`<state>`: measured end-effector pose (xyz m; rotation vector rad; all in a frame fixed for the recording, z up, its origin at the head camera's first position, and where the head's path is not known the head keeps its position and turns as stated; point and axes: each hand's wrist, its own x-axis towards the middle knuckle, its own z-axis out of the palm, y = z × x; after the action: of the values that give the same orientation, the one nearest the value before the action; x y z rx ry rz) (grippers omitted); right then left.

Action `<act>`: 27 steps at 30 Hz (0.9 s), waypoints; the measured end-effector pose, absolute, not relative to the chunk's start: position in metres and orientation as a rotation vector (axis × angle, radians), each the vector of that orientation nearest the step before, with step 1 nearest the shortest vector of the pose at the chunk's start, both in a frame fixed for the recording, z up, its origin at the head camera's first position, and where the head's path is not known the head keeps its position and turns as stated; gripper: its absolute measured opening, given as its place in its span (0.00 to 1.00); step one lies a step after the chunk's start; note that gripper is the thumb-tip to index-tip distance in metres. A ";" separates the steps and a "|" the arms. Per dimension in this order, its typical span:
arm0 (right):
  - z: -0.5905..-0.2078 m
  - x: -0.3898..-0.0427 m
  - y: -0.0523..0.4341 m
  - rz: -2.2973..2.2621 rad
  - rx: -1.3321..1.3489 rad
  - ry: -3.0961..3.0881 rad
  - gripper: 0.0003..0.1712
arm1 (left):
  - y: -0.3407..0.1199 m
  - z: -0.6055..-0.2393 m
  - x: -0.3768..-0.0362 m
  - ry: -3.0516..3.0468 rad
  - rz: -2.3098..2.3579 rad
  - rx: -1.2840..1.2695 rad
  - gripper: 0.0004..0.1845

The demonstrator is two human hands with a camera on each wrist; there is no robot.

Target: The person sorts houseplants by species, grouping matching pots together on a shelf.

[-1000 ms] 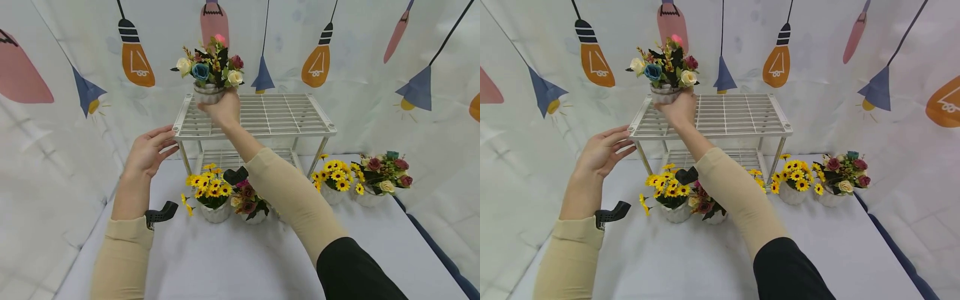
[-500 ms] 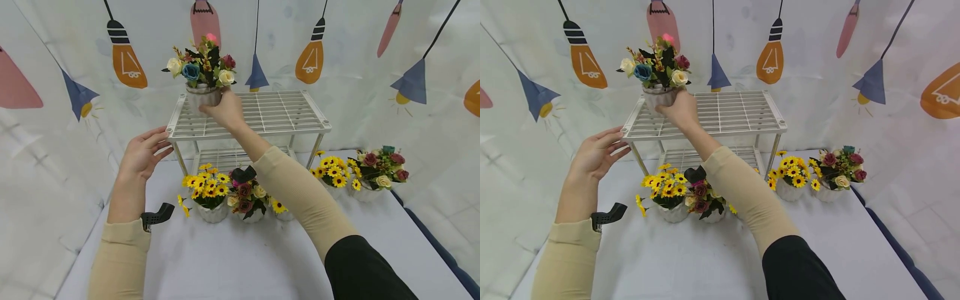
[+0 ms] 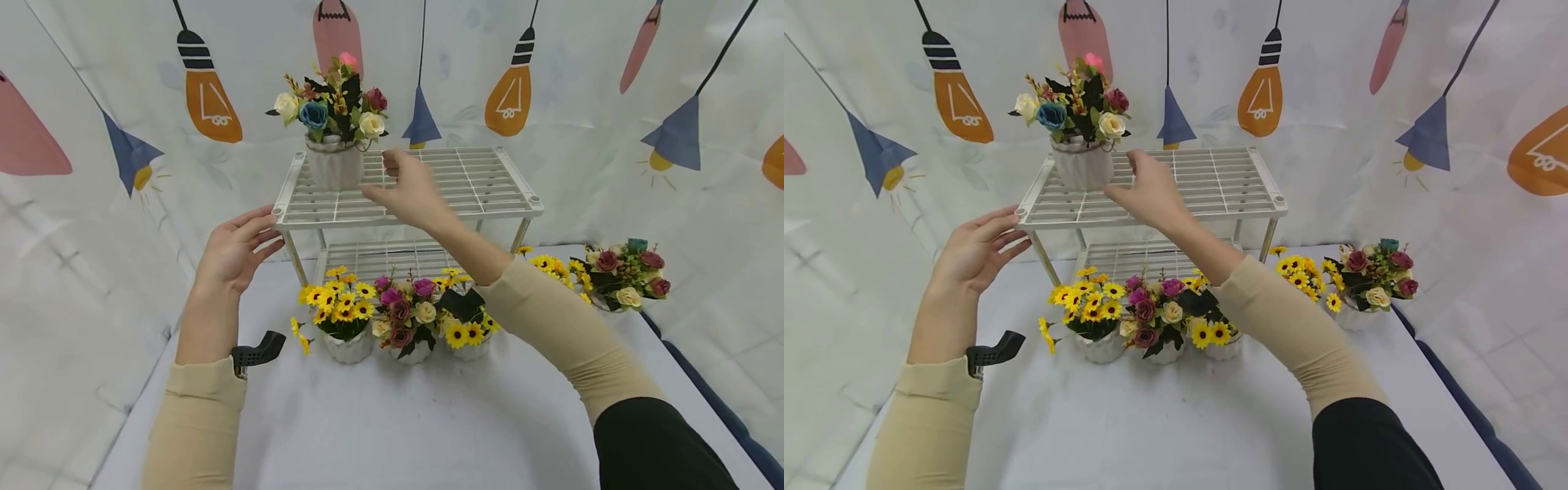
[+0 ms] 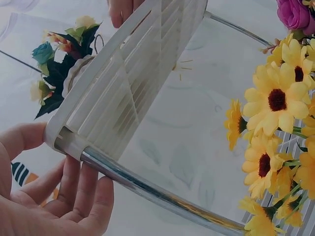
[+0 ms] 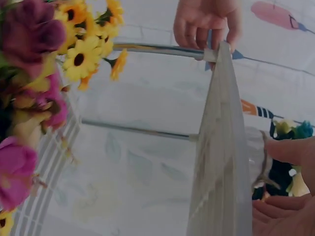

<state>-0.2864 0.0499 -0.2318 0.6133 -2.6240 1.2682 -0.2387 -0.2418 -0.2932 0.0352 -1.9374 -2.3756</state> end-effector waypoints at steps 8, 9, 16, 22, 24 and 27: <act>-0.246 -0.256 0.090 1.296 0.695 -2.464 0.32 | -0.242 -0.293 -0.239 -1.939 -2.354 0.029 0.32; -0.249 -0.252 0.096 1.302 0.697 -2.447 0.31 | -0.242 -0.293 -0.239 -1.939 -2.353 0.032 0.32; -0.261 -0.221 0.136 1.401 0.683 -2.324 0.27 | -0.241 -0.293 -0.238 -1.939 -2.362 0.031 0.33; -0.269 -0.196 0.171 1.399 0.661 -2.224 0.24 | -0.240 -0.294 -0.240 -1.928 -2.362 0.027 0.32; -0.275 -0.189 0.185 1.392 0.625 -2.213 0.23 | -0.240 -0.295 -0.241 -1.917 -2.365 0.025 0.30; -0.289 -0.178 0.207 1.394 0.537 -2.196 0.22 | -0.240 -0.295 -0.241 -1.915 -2.366 0.029 0.29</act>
<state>-0.1783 0.2071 -0.2886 0.5366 -2.1956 1.3943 -0.2412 -0.2396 -0.2954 0.0287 -1.9146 -2.3661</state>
